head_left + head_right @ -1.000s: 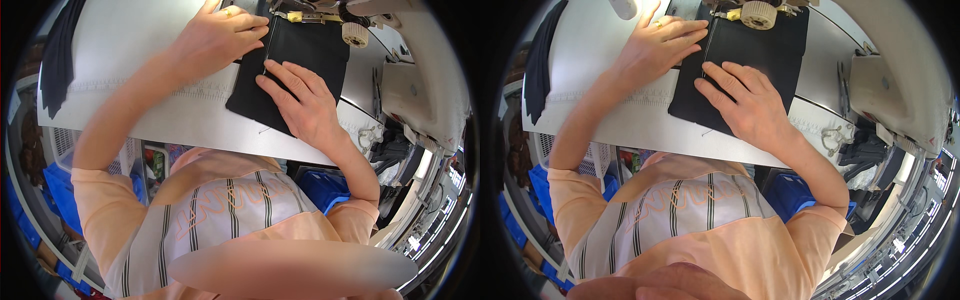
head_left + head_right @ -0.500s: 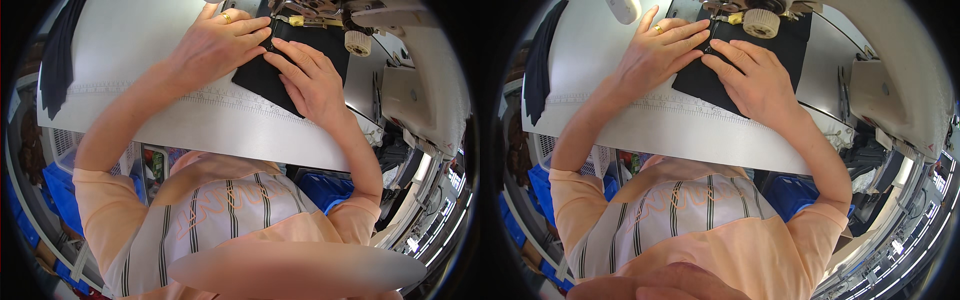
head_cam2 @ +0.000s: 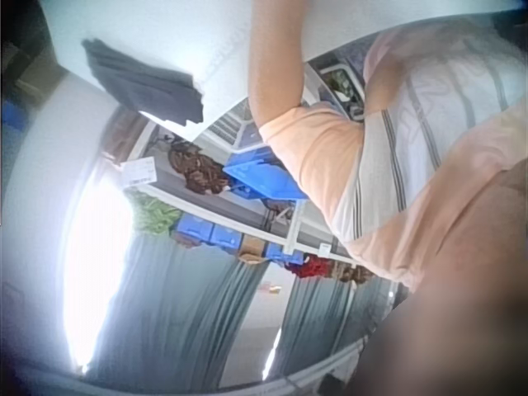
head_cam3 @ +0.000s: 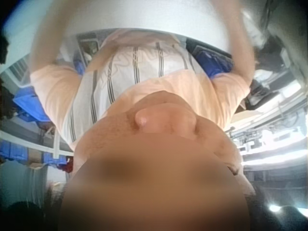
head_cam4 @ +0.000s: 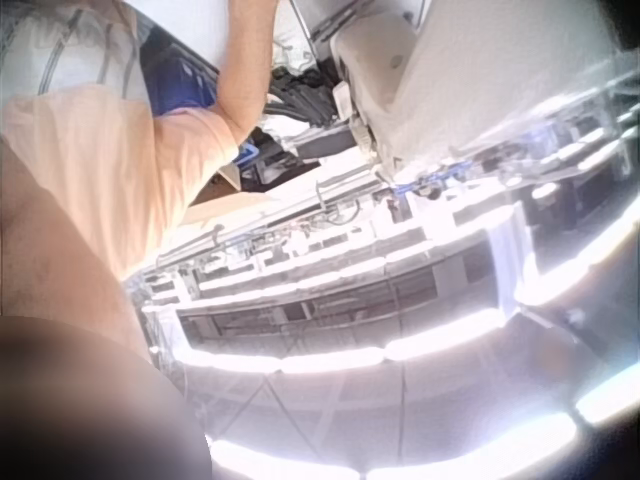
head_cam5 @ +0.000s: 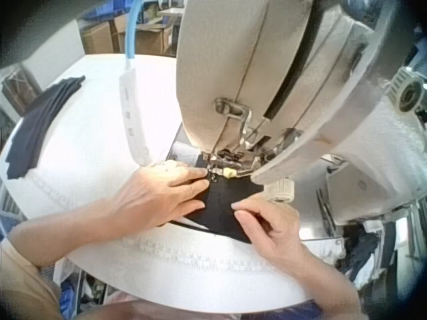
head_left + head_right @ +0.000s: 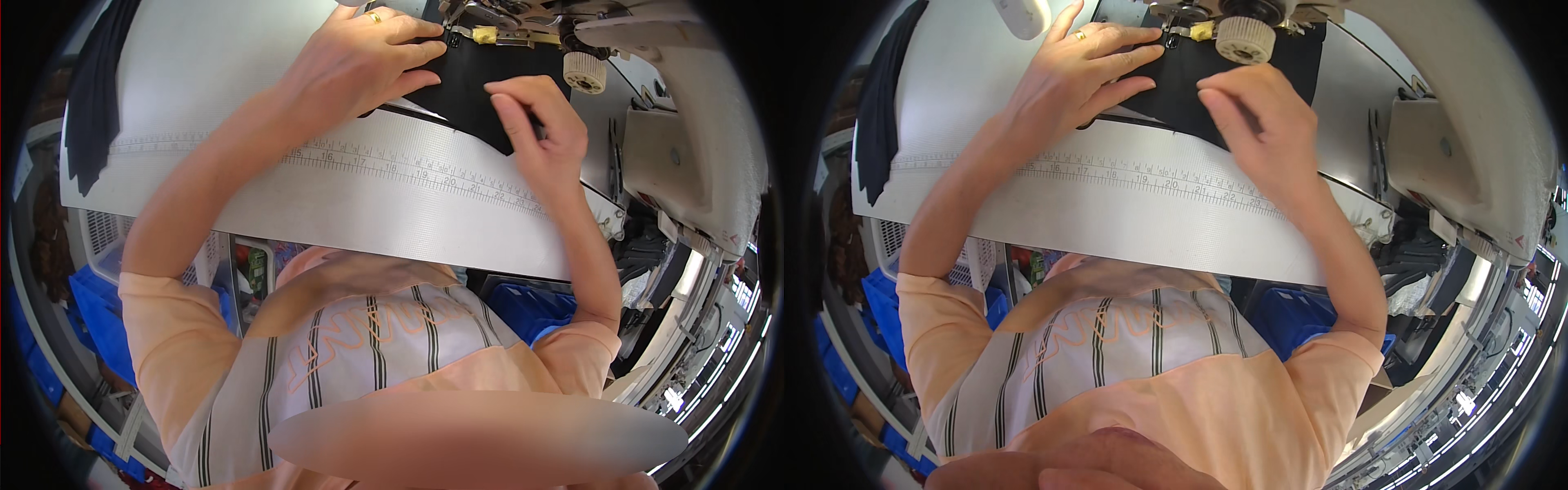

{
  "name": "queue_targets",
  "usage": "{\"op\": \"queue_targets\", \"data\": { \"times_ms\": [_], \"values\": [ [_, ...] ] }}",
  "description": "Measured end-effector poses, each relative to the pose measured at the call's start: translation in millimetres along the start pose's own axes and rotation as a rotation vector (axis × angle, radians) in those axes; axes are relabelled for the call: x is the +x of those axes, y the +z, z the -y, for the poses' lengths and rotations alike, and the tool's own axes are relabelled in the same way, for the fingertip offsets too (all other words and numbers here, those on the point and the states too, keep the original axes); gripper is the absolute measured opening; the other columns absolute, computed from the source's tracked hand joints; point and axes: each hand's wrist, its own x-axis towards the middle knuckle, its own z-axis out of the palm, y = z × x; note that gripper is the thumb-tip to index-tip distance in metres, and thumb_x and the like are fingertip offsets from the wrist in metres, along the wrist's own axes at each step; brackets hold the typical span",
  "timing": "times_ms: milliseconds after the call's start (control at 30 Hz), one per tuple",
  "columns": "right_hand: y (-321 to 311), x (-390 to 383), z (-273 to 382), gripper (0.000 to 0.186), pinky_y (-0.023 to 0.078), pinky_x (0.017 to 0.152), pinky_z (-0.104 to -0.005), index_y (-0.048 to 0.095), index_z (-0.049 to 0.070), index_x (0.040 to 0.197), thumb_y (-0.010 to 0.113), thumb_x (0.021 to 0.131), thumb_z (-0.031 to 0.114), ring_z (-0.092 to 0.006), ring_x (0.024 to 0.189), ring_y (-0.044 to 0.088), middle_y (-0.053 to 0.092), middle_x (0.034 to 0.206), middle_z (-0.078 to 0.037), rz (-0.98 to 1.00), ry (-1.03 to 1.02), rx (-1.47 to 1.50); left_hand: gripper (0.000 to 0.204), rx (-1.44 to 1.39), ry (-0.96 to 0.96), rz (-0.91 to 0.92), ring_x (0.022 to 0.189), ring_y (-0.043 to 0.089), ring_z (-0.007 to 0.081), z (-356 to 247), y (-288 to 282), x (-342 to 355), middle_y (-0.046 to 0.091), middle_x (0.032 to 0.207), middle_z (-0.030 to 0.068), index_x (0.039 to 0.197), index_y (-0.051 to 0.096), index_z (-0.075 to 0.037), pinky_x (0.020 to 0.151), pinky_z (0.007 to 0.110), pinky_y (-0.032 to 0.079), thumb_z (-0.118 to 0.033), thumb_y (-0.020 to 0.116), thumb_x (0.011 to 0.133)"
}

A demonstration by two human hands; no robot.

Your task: Sew a zipper onto black fabric using an industrial sewing machine.

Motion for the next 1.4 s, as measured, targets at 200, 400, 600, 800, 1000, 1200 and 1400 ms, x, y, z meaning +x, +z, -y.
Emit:
{"op": "queue_targets", "data": {
  "times_ms": [200, 400, 600, 800, 1000, 1200, 1400],
  "values": [
    [-13.8, 18.5, -26.1, 0.031, 0.049, 0.063, -0.0198, 0.058, -0.002, 0.112, 0.057, 0.100, 0.026, -0.0092, 0.075, 0.062, 0.069, 0.095, -0.011, 0.098, 0.746, 1.040, 0.031, -0.001, 0.021, -0.029, 0.094, 0.062, 0.0258, 2.5, 2.9, 2.6, 0.065, 0.110, 0.0127, 0.106, 0.069, 0.003, 0.083, 0.034, 0.050, -0.019, 0.071, 0.084],
    [0.7, 8.9, -40.3, 0.032, 0.055, 0.074, -0.0237, 0.055, -0.003, 0.112, 0.056, 0.100, 0.027, -0.0150, 0.085, 0.066, 0.068, 0.108, -0.018, 0.101, 0.626, 1.034, 0.030, -0.022, -0.001, 0.009, 0.095, 0.060, 0.0254, 2.6, 3.6, 2.2, 0.063, 0.109, 0.0118, 0.106, 0.069, 0.002, 0.081, 0.034, 0.049, -0.018, 0.071, 0.084],
    [3.0, 15.6, -29.1, 0.038, 0.055, 0.082, -0.0249, 0.053, -0.005, 0.118, 0.054, 0.101, 0.028, -0.0188, 0.097, 0.067, 0.066, 0.112, -0.019, 0.067, 0.713, 1.008, 0.030, 0.038, 0.090, -0.063, 0.093, 0.059, 0.0257, 1.6, 3.0, 3.7, 0.062, 0.106, 0.0113, 0.107, 0.067, 0.003, 0.080, 0.034, 0.048, -0.017, 0.070, 0.084],
    [4.3, 15.0, -28.4, 0.038, 0.053, 0.087, -0.0281, 0.055, -0.006, 0.118, 0.053, 0.101, 0.028, -0.0185, 0.100, 0.066, 0.066, 0.113, -0.019, 0.090, 0.661, 0.926, 0.031, -0.009, 0.024, 0.022, 0.094, 0.059, 0.0256, 0.5, 1.6, 2.2, 0.062, 0.108, 0.0116, 0.108, 0.066, 0.003, 0.082, 0.035, 0.048, -0.016, 0.070, 0.084],
    [18.2, 6.7, -19.1, 0.028, 0.054, 0.080, -0.0304, 0.067, 0.005, 0.117, 0.066, 0.091, 0.014, -0.0182, 0.094, 0.067, 0.070, 0.111, -0.006, -0.010, -0.021, 0.003, 0.028, 0.143, 0.055, -0.058, 0.098, 0.061, 0.0201, 7.3, 8.4, -2.6, 0.065, 0.118, -0.0001, 0.110, 0.070, -0.011, 0.108, 0.052, 0.033, -0.022, 0.072, 0.084],
    [37.6, -6.9, -21.3, 0.027, 0.053, 0.072, -0.0280, 0.069, 0.011, 0.107, 0.073, 0.080, 0.012, -0.0166, 0.083, 0.064, 0.067, 0.113, 0.002, -0.119, -0.204, -0.482, 0.029, 0.092, 0.053, -0.093, 0.092, 0.064, 0.0213, 8.5, 10.7, -8.4, 0.066, 0.115, 0.0013, 0.112, 0.071, -0.012, 0.105, 0.052, 0.037, -0.020, 0.072, 0.084],
    [36.5, -4.0, -28.1, 0.026, 0.052, 0.069, -0.0278, 0.069, 0.012, 0.107, 0.072, 0.081, 0.012, -0.0158, 0.075, 0.063, 0.068, 0.112, 0.003, -0.144, -0.204, -0.493, 0.028, -0.013, 0.064, -0.114, 0.091, 0.064, 0.0268, 6.7, 8.1, 0.6, 0.065, 0.106, 0.0132, 0.105, 0.068, 0.002, 0.079, 0.034, 0.052, -0.013, 0.072, 0.081]
  ]
}}
